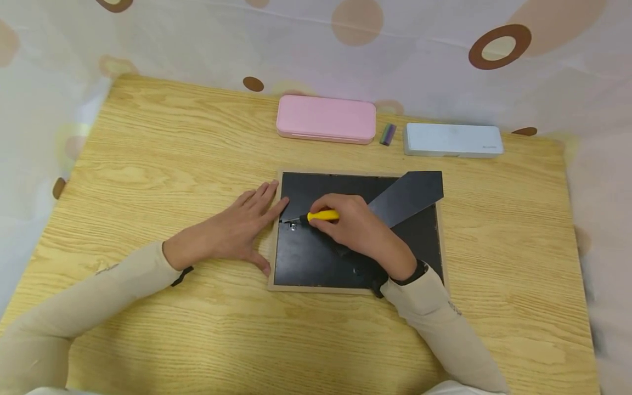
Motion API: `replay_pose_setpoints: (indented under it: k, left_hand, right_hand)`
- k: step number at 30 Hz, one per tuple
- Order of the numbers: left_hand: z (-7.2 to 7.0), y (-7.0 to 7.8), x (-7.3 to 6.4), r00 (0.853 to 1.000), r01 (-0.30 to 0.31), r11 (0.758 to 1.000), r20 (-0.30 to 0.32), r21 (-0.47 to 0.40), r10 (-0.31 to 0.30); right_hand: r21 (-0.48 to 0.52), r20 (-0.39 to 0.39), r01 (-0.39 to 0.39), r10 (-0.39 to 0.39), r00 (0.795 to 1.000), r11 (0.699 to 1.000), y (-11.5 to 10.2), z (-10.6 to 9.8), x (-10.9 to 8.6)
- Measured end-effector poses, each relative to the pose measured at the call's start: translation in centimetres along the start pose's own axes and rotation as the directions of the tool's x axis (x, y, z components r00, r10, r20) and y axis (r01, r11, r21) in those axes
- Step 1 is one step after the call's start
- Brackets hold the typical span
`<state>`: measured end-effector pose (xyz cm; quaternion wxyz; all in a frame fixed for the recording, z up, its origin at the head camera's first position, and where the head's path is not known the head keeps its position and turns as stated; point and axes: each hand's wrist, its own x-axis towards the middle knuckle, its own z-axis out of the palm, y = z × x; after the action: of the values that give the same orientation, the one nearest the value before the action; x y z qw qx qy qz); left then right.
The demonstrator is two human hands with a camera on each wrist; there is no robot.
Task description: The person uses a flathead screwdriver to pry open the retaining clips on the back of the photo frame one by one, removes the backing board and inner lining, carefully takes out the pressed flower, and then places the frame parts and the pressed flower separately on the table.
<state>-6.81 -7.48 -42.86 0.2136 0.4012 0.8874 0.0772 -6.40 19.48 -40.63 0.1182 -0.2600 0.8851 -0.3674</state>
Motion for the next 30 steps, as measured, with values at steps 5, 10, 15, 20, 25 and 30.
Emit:
replay_pose_setpoints:
  k: [5,10,15,20,25,30]
  left_hand:
    - [0.1,0.1,-0.1,1.000,0.002,1.000,0.006,-0.006,-0.002]
    - [0.3,0.1,-0.2,1.000,-0.009,1.000,-0.002,-0.018,0.009]
    - [0.4,0.2,0.0,1.000,-0.009,1.000,-0.003,-0.018,0.009]
    - [0.5,0.1,0.1,1.000,-0.024,0.999,-0.005,-0.029,0.024]
    - [0.5,0.0,0.1,0.999,-0.041,0.999,-0.013,-0.021,0.041]
    - [0.4,0.0,0.1,0.999,-0.051,0.999,-0.007,-0.019,0.051]
  right_hand:
    - [0.075,0.008,-0.059,0.058,0.998,0.995,0.6,0.3,-0.2]
    - [0.152,0.032,-0.152,0.149,0.988,0.977,1.2,0.6,-0.4]
    - [0.221,0.041,-0.204,0.200,0.979,0.954,1.6,0.7,-0.4]
    - [0.272,0.032,-0.213,0.212,0.977,0.939,1.8,0.9,-0.4]
    - [0.290,0.004,-0.202,0.210,0.978,0.936,1.9,1.1,-0.3]
    - [0.332,-0.001,-0.207,0.220,0.975,0.920,2.0,1.2,-0.1]
